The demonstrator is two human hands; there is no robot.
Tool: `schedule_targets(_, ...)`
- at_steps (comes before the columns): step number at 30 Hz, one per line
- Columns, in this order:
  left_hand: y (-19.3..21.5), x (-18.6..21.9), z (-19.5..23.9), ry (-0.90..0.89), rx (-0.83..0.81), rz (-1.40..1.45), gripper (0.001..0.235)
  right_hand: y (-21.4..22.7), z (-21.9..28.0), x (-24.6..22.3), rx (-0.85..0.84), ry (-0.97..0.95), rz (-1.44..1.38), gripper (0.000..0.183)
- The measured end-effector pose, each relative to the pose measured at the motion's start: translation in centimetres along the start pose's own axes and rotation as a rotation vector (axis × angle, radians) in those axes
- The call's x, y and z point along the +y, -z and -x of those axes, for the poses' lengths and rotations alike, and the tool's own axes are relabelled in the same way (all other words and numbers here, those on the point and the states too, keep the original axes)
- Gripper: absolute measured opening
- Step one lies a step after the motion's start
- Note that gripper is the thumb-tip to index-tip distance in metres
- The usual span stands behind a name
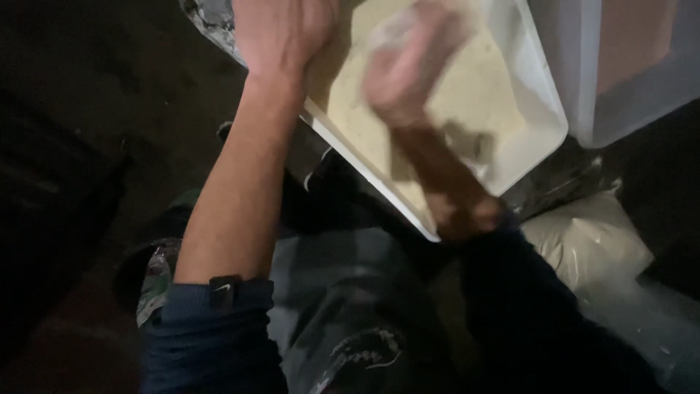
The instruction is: Breading pieces of meat in a tray filled with flour or breadcrumbs.
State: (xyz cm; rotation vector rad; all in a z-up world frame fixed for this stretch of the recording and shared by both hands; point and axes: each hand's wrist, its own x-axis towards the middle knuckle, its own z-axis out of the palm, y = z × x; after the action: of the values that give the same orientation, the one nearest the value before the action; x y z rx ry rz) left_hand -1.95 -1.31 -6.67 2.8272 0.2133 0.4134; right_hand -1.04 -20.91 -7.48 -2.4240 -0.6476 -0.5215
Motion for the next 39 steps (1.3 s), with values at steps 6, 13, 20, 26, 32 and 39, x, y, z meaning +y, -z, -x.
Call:
schedule_targets(6,0.7,0.3,-0.4,0.028,0.022,0.072,0.036,-0.5,3.0,0.1,-0.220,0.065,0.030,0.033)
schedule_targets(13,2.2,0.8,-1.6,0.009,0.047,0.035,0.036,-0.3,-0.1,6.6,-0.458,-0.002,0.020,0.025)
schedule_targets(20,2.9,1.1,-1.2,0.032,-0.099,0.089,0.036,3.3,-2.0,10.2,-0.102,0.622,0.148,0.031)
schedule_targets(26,3.0,0.8,-3.3,0.020,0.049,0.013,0.037,0.7,-4.7,12.9,-0.099,0.664,0.062,0.030)
schedule_targets(32,3.9,1.5,-2.3,0.032,-0.076,0.096,0.037,2.1,-5.3,12.0,-0.116,0.651,0.043,0.025)
schedule_targets(39,3.7,1.4,-2.2,0.093,-0.165,0.037,0.037,5.0,-1.5,8.6,0.015,0.392,-0.131,0.024)
